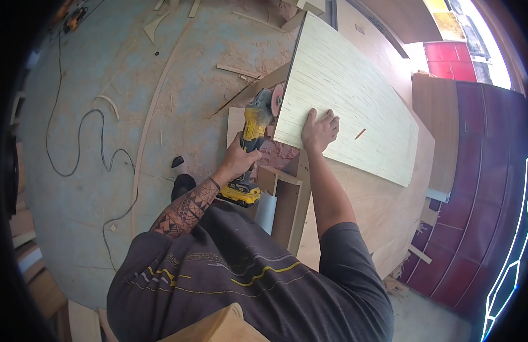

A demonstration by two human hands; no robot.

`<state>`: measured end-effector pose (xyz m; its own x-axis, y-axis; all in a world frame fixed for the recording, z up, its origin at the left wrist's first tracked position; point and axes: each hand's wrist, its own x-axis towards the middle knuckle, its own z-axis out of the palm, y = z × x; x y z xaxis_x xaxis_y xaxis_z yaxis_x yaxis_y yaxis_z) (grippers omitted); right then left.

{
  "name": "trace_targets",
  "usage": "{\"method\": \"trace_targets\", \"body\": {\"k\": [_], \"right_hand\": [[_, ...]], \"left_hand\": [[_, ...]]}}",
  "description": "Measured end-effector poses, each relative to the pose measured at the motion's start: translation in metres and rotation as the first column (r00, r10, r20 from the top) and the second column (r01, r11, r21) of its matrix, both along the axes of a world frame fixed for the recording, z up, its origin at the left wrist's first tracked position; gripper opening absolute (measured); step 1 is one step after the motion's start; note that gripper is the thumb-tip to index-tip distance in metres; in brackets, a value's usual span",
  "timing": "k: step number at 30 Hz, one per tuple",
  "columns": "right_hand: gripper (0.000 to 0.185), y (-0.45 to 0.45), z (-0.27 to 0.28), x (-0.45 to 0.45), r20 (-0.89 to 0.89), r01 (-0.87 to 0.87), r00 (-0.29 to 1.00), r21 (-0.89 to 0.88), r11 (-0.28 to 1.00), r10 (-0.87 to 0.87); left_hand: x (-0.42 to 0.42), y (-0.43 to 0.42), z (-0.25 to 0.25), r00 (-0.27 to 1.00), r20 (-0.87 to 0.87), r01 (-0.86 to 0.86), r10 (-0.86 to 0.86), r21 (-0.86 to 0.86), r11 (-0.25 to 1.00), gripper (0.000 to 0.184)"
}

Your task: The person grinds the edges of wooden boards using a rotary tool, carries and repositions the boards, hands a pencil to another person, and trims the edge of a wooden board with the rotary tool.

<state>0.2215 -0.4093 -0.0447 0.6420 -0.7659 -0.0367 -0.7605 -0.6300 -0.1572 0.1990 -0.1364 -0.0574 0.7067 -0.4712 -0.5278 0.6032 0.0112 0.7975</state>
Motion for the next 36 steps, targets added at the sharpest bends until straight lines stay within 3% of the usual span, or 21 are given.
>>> {"method": "trace_targets", "body": {"k": [9,11,18,20,36], "right_hand": [[0.081,0.0,0.0,0.0,0.037,-0.002,0.999,-0.014,1.0,0.002],[0.081,0.0,0.003,0.002,0.03,-0.001,1.0,-0.007,1.0,0.001],[0.082,-0.004,-0.001,0.007,0.001,0.008,1.0,-0.012,1.0,-0.008],[0.081,-0.009,-0.006,0.008,-0.009,0.005,1.0,-0.033,0.999,-0.005],[0.083,-0.007,-0.001,0.014,-0.052,0.017,0.999,-0.008,1.0,-0.018]], "left_hand": [[0.0,0.001,0.004,0.998,-0.056,-0.003,0.002,-0.019,1.0,0.057],[-0.002,0.001,0.006,0.999,-0.039,-0.024,0.023,-0.007,1.0,0.042],[0.0,0.003,0.009,0.994,-0.105,-0.019,0.017,-0.02,1.0,0.046],[-0.002,0.003,0.007,0.997,-0.067,-0.033,0.031,-0.024,0.999,0.056],[0.002,0.007,0.016,0.998,-0.062,0.008,-0.007,0.021,1.0,0.052]]}}
